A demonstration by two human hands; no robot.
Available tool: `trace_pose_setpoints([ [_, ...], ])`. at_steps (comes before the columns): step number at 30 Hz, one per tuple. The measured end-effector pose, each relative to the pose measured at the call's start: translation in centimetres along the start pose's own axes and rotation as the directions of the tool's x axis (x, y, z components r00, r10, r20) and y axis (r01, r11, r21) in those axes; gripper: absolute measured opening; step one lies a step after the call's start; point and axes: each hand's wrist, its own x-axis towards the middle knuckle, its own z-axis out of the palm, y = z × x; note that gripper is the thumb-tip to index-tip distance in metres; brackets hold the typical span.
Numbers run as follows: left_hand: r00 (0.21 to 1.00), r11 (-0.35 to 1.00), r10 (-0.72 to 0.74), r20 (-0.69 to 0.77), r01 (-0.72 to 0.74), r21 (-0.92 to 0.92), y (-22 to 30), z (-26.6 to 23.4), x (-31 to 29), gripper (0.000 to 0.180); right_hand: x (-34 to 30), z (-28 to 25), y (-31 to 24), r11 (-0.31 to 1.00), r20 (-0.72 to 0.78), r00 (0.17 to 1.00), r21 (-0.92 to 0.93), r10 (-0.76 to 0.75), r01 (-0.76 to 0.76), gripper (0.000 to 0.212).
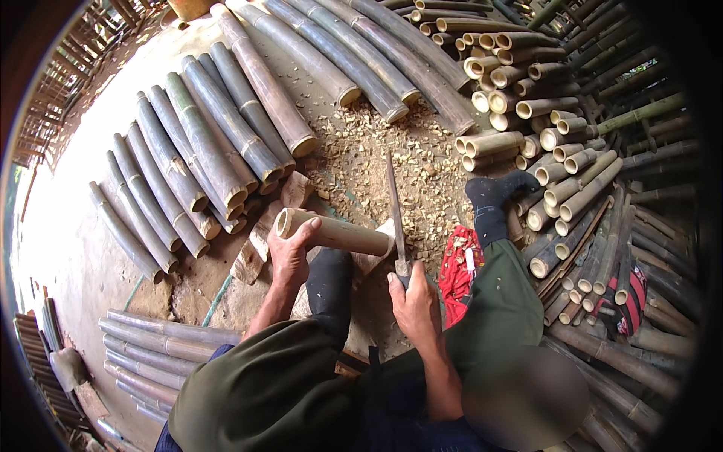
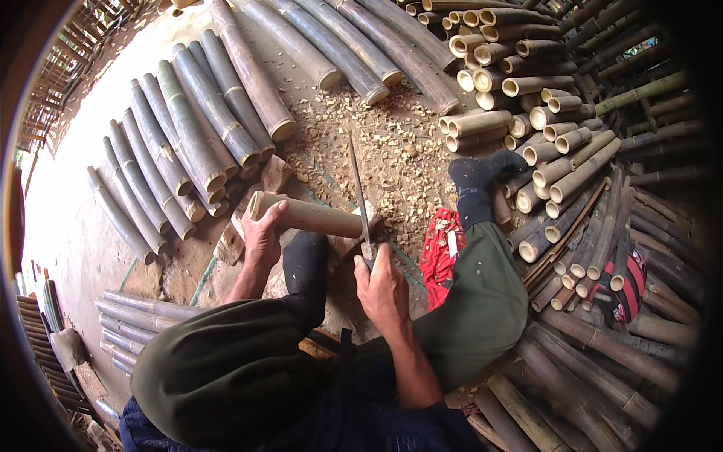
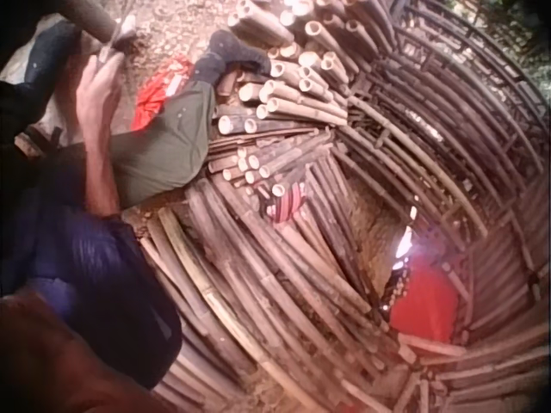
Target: The person sits on the ground in a workshop and uses a knife to shave the outer layer of bamboo segments. They hold the bamboo piece against their leg and scrape the blade along its length to remove the outer skin, creating a pile of shavings.
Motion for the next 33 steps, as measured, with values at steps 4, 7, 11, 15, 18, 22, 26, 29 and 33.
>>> trace_pose_setpoints([
  [4, 0.997, 0.99, 0.062, 0.047, -0.067, 0.121, 0.2, 0.4, 0.2, 0.042, -0.3, -1.2, -2.3, 0.941, -0.289, 0.919, 0.128, -0.267, 0.314, 0.027],
  [7, 0.988, 0.98, 0.076, 0.135, -0.098, 0.171, 0.4, 1.0, 0.7, 0.042, 1.6, 4.0, 5.0, 0.999, -0.165, 0.985, 0.007, -0.051, 0.053, 0.028],
  [11, 0.979, 0.969, 0.09, 0.182, -0.128, 0.21, 1.4, -0.8, 0.6, 0.043, 1.1, 4.6, 6.9, 0.981, 0.073, 0.997, -0.196, 0.026, -0.011, 0.031],
  [15, 0.981, 0.979, 0.066, 0.183, -0.099, 0.179, 0.9, -1.3, 0.2, 0.043, -0.1, 0.1, -0.6, 0.989, -0.101, 0.988, 0.072, -0.118, 0.126, 0.027],
  [18, 0.983, 0.976, 0.076, 0.166, -0.107, 0.188, 0.8, -0.9, 0.3, 0.042, -0.6, 1.8, 0.9, 0.941, -0.339, 0.899, 0.096, -0.276, 0.325, 0.025],
  [22, 0.982, 0.948, 0.109, 0.153, -0.149, 0.282, 1.7, -0.5, -0.2, 0.039, 1.4, 7.8, 9.9, 0.964, 0.078, 0.987, -0.237, 0.144, -0.122, 0.034],
  [26, 0.964, 0.952, 0.035, 0.262, -0.112, 0.285, 2.8, -1.4, 0.3, 0.049, 0.4, 1.9, 1.6, 0.999, 0.002, 1.0, 0.038, -0.02, 0.02, 0.028],
  [29, 0.942, 0.943, -0.035, 0.335, -0.08, 0.324, 2.9, -1.7, 0.6, 0.051, -0.3, -0.5, -1.1, 0.971, -0.234, 0.959, 0.135, -0.162, 0.197, 0.026],
  [33, 0.911, 0.939, -0.048, 0.41, -0.099, 0.33, 2.6, -0.3, 0.3, 0.053, 0.5, 5.7, 7.1, 0.98, -0.037, 0.995, -0.176, 0.09, -0.095, 0.028],
])
